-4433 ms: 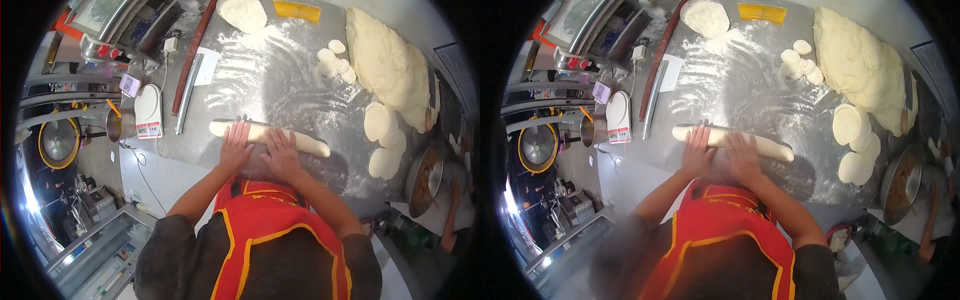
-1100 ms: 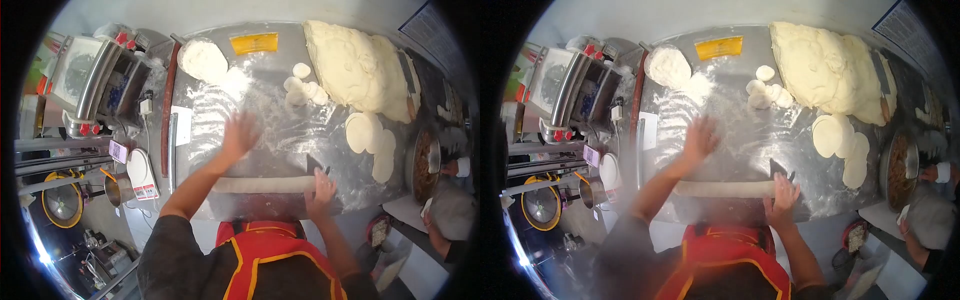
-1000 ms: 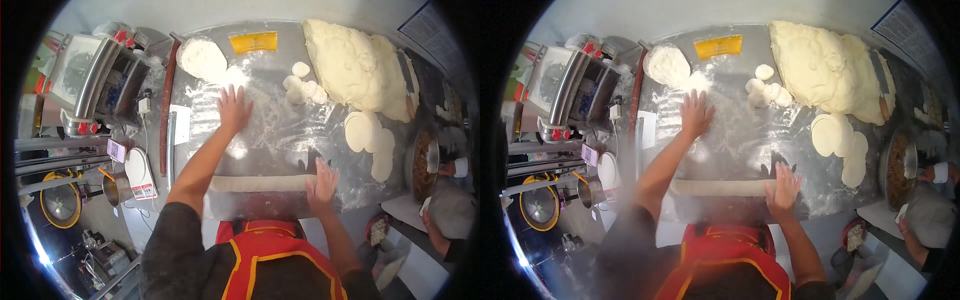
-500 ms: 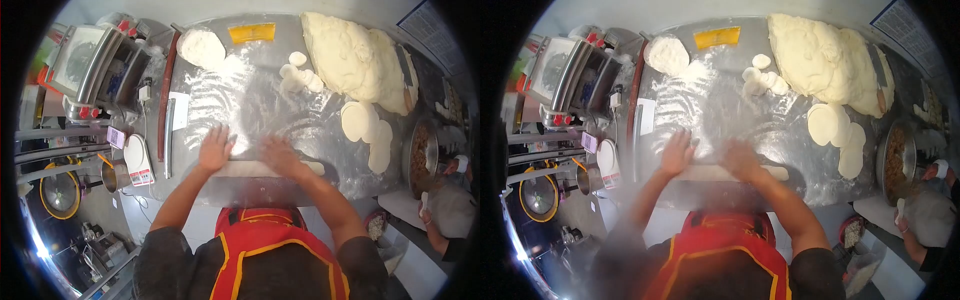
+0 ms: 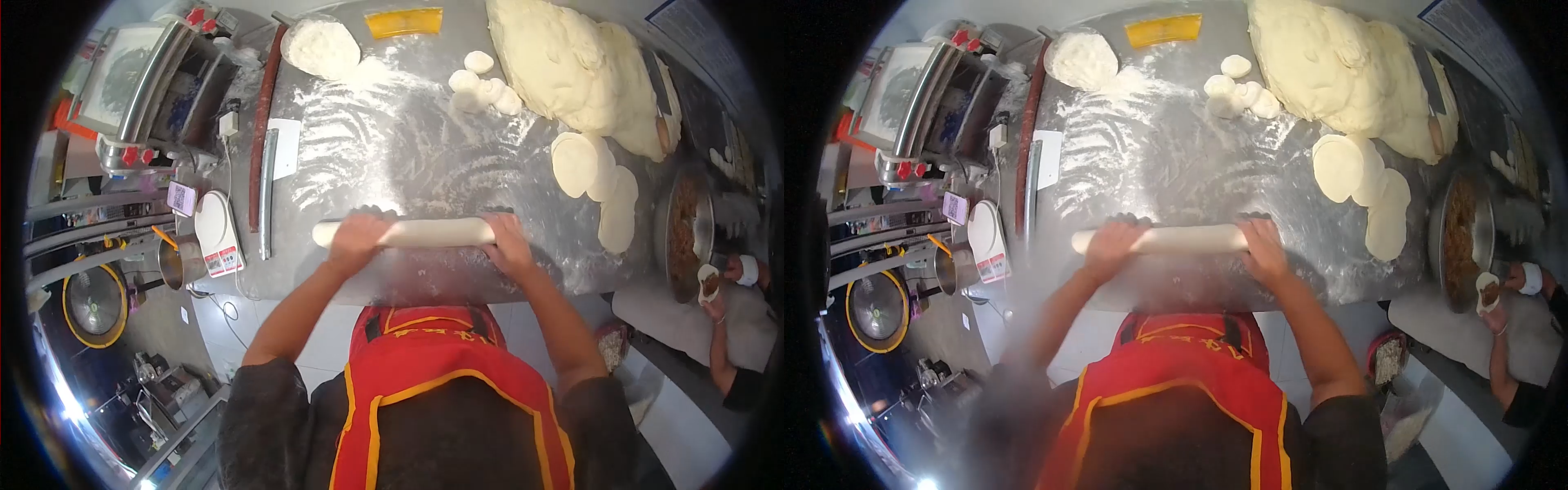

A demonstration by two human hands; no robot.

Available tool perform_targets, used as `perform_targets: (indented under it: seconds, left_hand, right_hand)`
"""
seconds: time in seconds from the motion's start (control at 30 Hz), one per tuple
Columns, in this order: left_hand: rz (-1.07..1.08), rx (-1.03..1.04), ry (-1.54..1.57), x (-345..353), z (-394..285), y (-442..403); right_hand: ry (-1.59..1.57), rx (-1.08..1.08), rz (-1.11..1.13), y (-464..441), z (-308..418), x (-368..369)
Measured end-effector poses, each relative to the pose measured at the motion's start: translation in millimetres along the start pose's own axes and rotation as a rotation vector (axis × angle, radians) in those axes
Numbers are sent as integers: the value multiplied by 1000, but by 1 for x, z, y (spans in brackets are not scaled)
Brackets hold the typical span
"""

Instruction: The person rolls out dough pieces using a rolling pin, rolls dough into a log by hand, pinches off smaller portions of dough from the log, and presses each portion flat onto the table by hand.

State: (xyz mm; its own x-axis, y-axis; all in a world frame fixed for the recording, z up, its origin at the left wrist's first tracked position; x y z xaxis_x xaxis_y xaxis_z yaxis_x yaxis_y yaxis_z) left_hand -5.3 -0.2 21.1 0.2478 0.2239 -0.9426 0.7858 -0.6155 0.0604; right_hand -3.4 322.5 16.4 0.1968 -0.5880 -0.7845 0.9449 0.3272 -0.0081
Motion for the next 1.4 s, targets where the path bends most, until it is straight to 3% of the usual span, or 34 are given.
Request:
perform_targets:
  seconds: [0.07,0.13,0.2,0.3,0.33,0.37,0.4,0.47,0.57,0.7,0.87,1.0,1.2,1.3,1.4]
  left_hand:
    - [-117,52,-33,-16,20,13]
    - [-65,-70,4,-30,24,17]
    - [-86,-117,-8,-35,12,2]
    - [-91,-37,229,-9,-25,-50]
    - [14,-71,262,-10,-43,-71]
    - [-133,-5,232,0,-51,-85]
    - [-72,-28,327,9,-53,-96]
    - [56,-79,513,20,-54,-111]
    - [78,-157,482,-2,-59,-112]
    - [-55,-154,478,1,-66,-108]
    - [-197,-108,419,5,-74,-111]
    - [-113,-194,415,5,-78,-114]
    - [-116,-187,403,11,-77,-117]
    - [-188,-163,419,-1,-81,-114]
    - [-194,-167,411,-4,-84,-112]
  right_hand:
    - [-46,34,81,-16,9,15]
    - [-56,37,89,-32,27,17]
    - [-58,20,76,-42,40,11]
    - [-44,-90,71,-51,25,18]
    - [-99,-52,130,-55,22,16]
    - [-153,-13,189,-59,21,12]
    - [-208,27,249,-61,21,7]
    - [-312,156,258,-64,40,-17]
    - [-653,426,279,-67,35,-16]
    - [-1070,705,349,-64,26,4]
    - [-652,596,241,-60,51,-8]
    - [-463,599,198,-62,56,-12]
    - [-677,514,138,-64,36,3]
    - [-833,553,275,-64,38,3]
    - [-668,537,217,-61,39,2]
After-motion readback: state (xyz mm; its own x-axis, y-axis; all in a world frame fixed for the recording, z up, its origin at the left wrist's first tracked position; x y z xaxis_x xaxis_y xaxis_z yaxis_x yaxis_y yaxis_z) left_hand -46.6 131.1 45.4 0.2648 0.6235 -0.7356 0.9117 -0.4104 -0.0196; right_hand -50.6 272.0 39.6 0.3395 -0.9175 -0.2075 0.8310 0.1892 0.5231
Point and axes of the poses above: each hand's wrist, its own y-axis away from the middle knuckle, its own x-axis out of the palm, z = x × y, the point moved 3 cm from there along -y, towards the middle knuckle, and after that the axes turned 6 degrees about x, right-handed, at the moved point
